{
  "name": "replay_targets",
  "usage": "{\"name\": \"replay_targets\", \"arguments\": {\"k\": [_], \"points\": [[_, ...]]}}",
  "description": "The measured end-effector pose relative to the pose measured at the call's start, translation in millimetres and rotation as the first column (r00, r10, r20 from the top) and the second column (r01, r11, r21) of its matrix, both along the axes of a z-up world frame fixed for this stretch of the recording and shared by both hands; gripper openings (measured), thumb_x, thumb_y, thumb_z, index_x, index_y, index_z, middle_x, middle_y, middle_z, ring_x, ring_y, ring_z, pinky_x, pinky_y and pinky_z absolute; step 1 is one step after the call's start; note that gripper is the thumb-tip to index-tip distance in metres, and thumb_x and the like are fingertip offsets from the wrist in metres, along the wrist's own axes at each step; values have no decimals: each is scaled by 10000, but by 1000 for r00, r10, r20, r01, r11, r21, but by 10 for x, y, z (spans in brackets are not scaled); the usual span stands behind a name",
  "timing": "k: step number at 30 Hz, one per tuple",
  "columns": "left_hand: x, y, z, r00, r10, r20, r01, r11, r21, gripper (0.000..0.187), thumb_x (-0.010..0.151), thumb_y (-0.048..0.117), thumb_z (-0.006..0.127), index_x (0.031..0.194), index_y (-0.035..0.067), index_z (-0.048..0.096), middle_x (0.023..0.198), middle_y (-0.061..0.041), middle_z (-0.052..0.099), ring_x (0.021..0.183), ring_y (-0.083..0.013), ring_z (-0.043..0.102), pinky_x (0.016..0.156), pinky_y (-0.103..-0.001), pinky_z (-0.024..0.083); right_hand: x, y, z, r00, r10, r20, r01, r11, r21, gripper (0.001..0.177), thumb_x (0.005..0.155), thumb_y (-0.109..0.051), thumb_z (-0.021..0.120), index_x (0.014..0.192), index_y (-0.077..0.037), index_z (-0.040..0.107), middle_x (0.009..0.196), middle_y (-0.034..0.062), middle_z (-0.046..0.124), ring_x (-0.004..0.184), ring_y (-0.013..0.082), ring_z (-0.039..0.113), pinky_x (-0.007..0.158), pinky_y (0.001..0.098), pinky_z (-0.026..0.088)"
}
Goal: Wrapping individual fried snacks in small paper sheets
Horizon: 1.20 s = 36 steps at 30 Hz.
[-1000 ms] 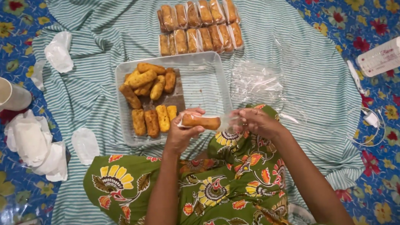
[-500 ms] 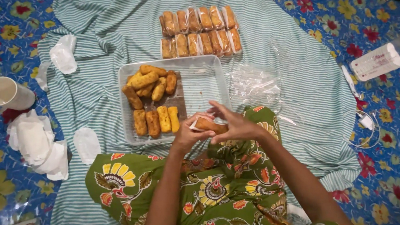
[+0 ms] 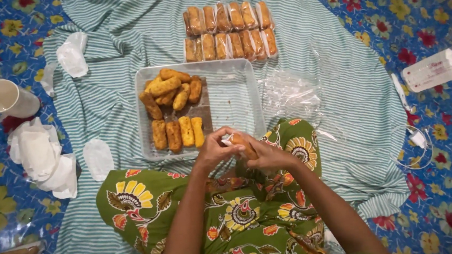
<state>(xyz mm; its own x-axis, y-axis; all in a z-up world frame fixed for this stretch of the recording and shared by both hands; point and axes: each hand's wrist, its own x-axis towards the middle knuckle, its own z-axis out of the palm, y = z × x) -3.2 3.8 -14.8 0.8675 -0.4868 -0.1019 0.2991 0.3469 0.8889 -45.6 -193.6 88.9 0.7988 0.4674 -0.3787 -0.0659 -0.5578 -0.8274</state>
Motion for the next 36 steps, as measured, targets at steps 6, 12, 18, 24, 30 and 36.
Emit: {"name": "replay_targets", "arguments": {"k": [6,12,18,24,30,36], "points": [[54,-36,-135,991,102,-86,-103,995,-2,437,711,-33,900,1096,1,695,782,-53,684,422,-21,540,341,-134,430,-64,-171,-578,991,-120,-52,124,989,81,697,734,-173,851,1361,-169,545,1050,120,721,919,225,681,729,359,559],[130,-2,-86,983,168,71,-167,986,-16,434,740,-4,914,1104,-45,682,1137,-94,597,603,-61,611,559,-171,566,-101,-352,-1016,979,-194,-63,201,969,141,793,710,-165,874,1406,-154,494,1111,174,681,928,270,649,724,379,549],[136,-37,50,993,49,107,-52,998,26,405,764,20,897,1128,-14,723,1185,-97,556,696,-50,595,632,-183,586,-116,-369,-692,984,-157,-85,168,975,142,762,724,-144,857,1388,-137,484,1106,164,655,933,276,634,743,373,548],[136,-50,115,994,19,104,-25,998,57,414,791,34,886,1182,15,749,1193,-88,547,702,-35,571,660,-196,582,-136,-354,-758,979,-163,-121,181,971,157,792,724,-135,855,1423,-154,482,1130,140,660,935,262,641,740,361,549],[197,-31,-402,994,107,-1,-107,994,-32,222,1007,68,624,1216,2,665,965,-51,597,495,-34,477,415,-155,432,-43,-371,-683,987,-113,-116,134,972,194,779,739,-124,837,1423,-111,466,1134,157,640,956,250,609,757,373,546],[173,93,201,999,18,34,-17,1000,-22,315,914,11,698,1227,-12,676,1034,-94,696,518,-1,492,438,-133,423,6,-504,-712,988,-4,-157,30,987,160,768,734,-125,838,1419,-113,491,1119,165,677,927,273,664,718,367,571]]}}
